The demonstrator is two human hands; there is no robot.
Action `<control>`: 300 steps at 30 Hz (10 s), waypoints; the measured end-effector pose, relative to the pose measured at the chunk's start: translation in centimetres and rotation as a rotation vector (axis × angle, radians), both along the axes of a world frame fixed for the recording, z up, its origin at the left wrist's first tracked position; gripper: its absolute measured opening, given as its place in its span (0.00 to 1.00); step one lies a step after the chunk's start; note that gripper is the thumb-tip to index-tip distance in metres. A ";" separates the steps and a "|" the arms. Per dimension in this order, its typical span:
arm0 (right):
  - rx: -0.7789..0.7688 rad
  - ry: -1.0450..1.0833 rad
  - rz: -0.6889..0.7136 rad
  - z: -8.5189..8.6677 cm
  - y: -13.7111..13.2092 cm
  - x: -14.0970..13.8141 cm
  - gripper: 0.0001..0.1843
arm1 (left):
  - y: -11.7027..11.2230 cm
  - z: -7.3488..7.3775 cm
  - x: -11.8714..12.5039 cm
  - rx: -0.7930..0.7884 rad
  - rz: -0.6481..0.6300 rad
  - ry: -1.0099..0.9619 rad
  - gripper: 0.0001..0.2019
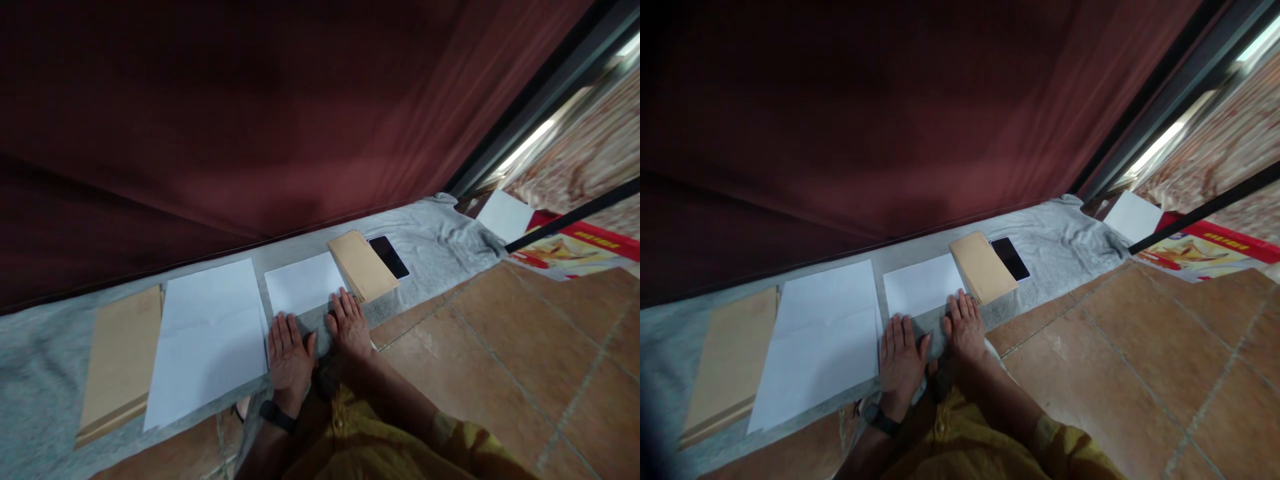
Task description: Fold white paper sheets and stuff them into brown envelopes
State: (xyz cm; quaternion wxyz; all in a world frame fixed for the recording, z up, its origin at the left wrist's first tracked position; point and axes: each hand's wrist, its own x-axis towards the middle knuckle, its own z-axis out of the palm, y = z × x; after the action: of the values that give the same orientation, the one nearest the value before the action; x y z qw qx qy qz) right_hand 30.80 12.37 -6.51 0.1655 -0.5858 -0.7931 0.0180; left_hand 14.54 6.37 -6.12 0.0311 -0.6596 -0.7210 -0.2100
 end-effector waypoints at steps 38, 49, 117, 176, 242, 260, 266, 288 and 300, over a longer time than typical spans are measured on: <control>0.106 0.050 -0.042 -0.8 -1.1 0.0 0.30 | 0.5 0.4 1.9 -0.158 -0.069 0.081 0.34; 0.040 0.031 0.117 -0.3 -0.4 -0.6 0.27 | 0.8 1.1 1.3 -0.182 -0.081 0.102 0.27; -0.013 0.208 0.188 -0.6 -1.4 0.1 0.32 | 0.0 5.2 0.4 -0.260 0.378 -1.887 0.25; 0.007 0.423 0.438 2.3 -0.2 3.1 0.24 | 6.7 8.5 -10.9 -1.018 -0.217 -0.927 0.17; -0.053 0.085 0.429 0.3 -3.0 7.0 0.31 | -3.7 0.4 0.9 -0.181 -0.247 0.158 0.37; -0.065 0.260 0.051 0.8 -2.5 5.5 0.25 | -4.1 0.3 0.5 -0.111 -0.199 0.155 0.39; -0.047 0.419 -0.043 0.6 -1.0 4.2 0.23 | -4.2 0.0 0.5 -0.096 -0.192 0.133 0.40; -0.009 0.413 0.001 1.2 0.5 2.5 0.24 | -4.2 0.0 0.6 -0.089 -0.173 0.100 0.38; 0.013 0.257 0.272 1.6 -2.3 1.4 0.21 | -4.1 0.0 0.6 -0.087 -0.188 0.126 0.34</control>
State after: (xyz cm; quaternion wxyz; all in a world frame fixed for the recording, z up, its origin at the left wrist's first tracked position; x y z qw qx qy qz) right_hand 32.21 10.04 -4.86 0.2652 -0.4652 -0.8374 0.1098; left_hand 15.12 2.24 -6.12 0.0279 -0.7370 -0.6610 -0.1384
